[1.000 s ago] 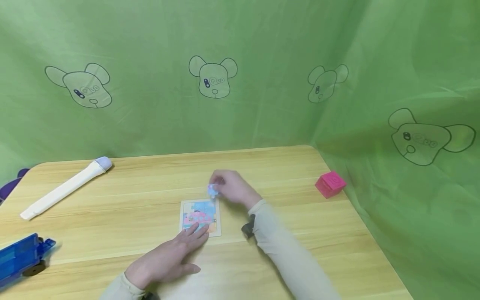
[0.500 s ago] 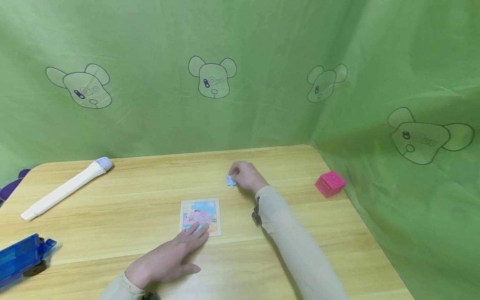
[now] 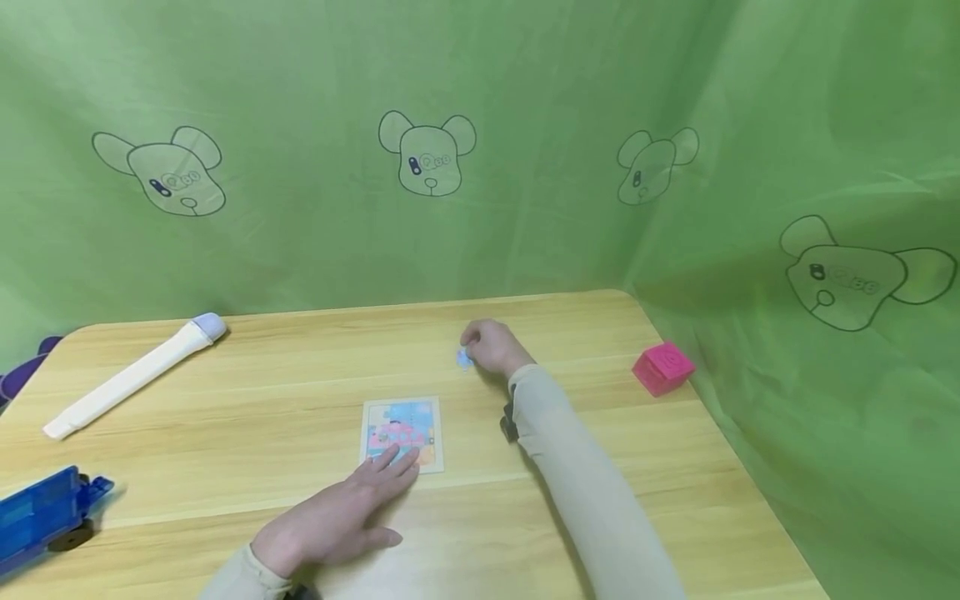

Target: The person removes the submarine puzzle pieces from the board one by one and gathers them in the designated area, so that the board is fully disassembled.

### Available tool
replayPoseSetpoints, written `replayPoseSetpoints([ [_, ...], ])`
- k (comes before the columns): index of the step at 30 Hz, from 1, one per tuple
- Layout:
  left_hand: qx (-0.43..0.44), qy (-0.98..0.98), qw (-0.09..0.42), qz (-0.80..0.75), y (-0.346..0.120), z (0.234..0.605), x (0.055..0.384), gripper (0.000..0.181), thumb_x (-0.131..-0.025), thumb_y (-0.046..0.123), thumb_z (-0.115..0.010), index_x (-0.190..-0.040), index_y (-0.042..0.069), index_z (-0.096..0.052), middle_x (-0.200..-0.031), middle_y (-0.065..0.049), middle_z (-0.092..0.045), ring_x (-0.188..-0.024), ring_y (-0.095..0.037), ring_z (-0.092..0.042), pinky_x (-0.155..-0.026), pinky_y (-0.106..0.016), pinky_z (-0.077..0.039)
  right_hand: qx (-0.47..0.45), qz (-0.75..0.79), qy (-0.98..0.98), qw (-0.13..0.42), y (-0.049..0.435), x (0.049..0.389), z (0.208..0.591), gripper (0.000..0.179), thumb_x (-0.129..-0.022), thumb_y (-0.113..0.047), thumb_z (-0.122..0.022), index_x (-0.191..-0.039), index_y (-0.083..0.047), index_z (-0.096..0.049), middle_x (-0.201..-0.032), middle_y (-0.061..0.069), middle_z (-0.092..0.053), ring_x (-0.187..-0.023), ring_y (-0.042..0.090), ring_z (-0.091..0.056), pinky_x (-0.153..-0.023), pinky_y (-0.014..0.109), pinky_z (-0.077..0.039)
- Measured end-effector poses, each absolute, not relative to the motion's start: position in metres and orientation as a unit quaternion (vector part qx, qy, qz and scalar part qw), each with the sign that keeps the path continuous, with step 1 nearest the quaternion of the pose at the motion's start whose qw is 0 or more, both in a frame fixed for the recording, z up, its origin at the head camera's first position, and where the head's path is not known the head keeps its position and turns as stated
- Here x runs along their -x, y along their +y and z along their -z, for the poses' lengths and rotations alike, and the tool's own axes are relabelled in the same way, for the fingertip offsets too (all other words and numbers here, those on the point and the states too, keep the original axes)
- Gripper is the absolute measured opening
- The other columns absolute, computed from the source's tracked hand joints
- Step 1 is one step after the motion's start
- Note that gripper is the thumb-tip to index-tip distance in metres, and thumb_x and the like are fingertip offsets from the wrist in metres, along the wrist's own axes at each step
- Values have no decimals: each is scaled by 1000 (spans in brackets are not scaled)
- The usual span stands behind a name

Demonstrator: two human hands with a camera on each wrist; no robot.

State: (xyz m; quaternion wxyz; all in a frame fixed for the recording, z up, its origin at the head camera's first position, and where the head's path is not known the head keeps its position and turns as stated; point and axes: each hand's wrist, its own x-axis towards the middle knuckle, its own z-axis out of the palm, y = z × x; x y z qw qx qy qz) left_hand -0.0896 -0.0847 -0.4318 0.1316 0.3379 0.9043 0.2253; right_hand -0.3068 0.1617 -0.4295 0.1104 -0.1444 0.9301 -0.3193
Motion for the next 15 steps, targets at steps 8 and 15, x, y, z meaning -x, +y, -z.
replayPoseSetpoints([
  [8, -333, 906, 135, -224, -84, 433, 90, 77, -87, 31, -74, -150, 4, -39, -161, -5, -21, -147, -32, -15, -115, -50, -23, 167, 326, 926, 94, 154, 292, 425, 21, -96, -6, -61, -115, 0, -64, -106, 11, -61, -98, 24, -57, -89, 38, -49],
  [15, -330, 906, 138, -225, -84, 433, 90, 77, -88, 31, -74, -151, 6, -38, -161, -4, -21, -147, -31, -16, -115, -50, -24, 270, 310, 904, 115, 126, 256, 411, 29, -95, -8, -63, -124, -3, -65, -116, 9, -63, -104, 24, -59, -93, 39, -49],
])
